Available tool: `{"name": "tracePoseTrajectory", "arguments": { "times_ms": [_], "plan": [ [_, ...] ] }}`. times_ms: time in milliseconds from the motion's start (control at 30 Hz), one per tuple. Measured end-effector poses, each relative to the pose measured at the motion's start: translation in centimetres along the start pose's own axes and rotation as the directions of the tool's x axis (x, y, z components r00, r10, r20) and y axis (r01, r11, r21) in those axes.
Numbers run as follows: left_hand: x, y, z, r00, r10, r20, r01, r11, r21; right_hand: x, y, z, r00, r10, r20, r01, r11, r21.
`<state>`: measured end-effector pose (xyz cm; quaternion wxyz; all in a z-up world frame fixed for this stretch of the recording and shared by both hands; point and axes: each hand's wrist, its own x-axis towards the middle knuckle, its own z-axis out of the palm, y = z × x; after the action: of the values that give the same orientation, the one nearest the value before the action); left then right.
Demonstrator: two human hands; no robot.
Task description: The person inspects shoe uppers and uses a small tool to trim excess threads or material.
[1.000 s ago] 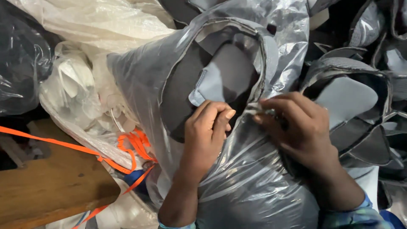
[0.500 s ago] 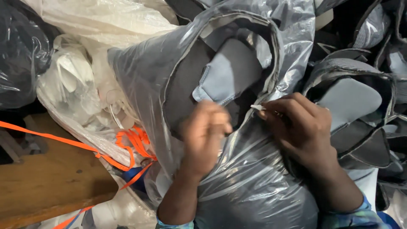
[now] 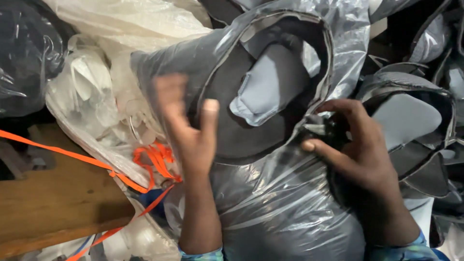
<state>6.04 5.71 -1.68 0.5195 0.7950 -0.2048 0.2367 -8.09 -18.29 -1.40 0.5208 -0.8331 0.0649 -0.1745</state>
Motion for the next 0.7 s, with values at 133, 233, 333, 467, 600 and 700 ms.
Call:
{"name": "tracePoseTrajectory", "arguments": {
  "times_ms": [133, 233, 333, 467, 600, 700],
  "plan": [
    [-1.3, 2.3, 1.7, 0.927, -0.285, 0.242, 0.353, 0.88, -0.316, 0.6, 0.3, 0.8, 0.983, -0.16, -0.087, 0.165, 0.985, 0.056],
    [-2.6, 2.9, 1.0, 0.921, -0.303, 0.247, 0.389, 0.763, -0.517, 0.2, -0.1, 1.3, 0.97, 0.223, -0.094, -0.124, 0.793, 0.597],
    [-2.3, 5.2, 0.3, 0.931, -0.033, 0.364, 0.289, 0.675, -0.678, 1.6, 3.0, 0.6, 0.957, 0.27, -0.108, -0.132, 0.735, 0.665],
    [-1.8, 4.7, 1.7, 0.862, 0.004, 0.506, 0.314, 0.78, -0.541, 1.4, 3.6, 0.2, 0.968, 0.243, -0.057, -0.097, 0.58, 0.809],
    [-1.3, 3.9, 2.0, 0.755, -0.282, 0.592, 0.654, 0.271, -0.706, 1.8, 3.6, 0.3, 0.95, 0.302, -0.075, -0.152, 0.662, 0.734],
    [-0.6, 5.0, 1.8, 0.74, -0.334, 0.583, 0.666, 0.251, -0.702, 2.1, 2.0, 0.5, 0.945, 0.323, -0.053, -0.183, 0.657, 0.732]
  ]
}}
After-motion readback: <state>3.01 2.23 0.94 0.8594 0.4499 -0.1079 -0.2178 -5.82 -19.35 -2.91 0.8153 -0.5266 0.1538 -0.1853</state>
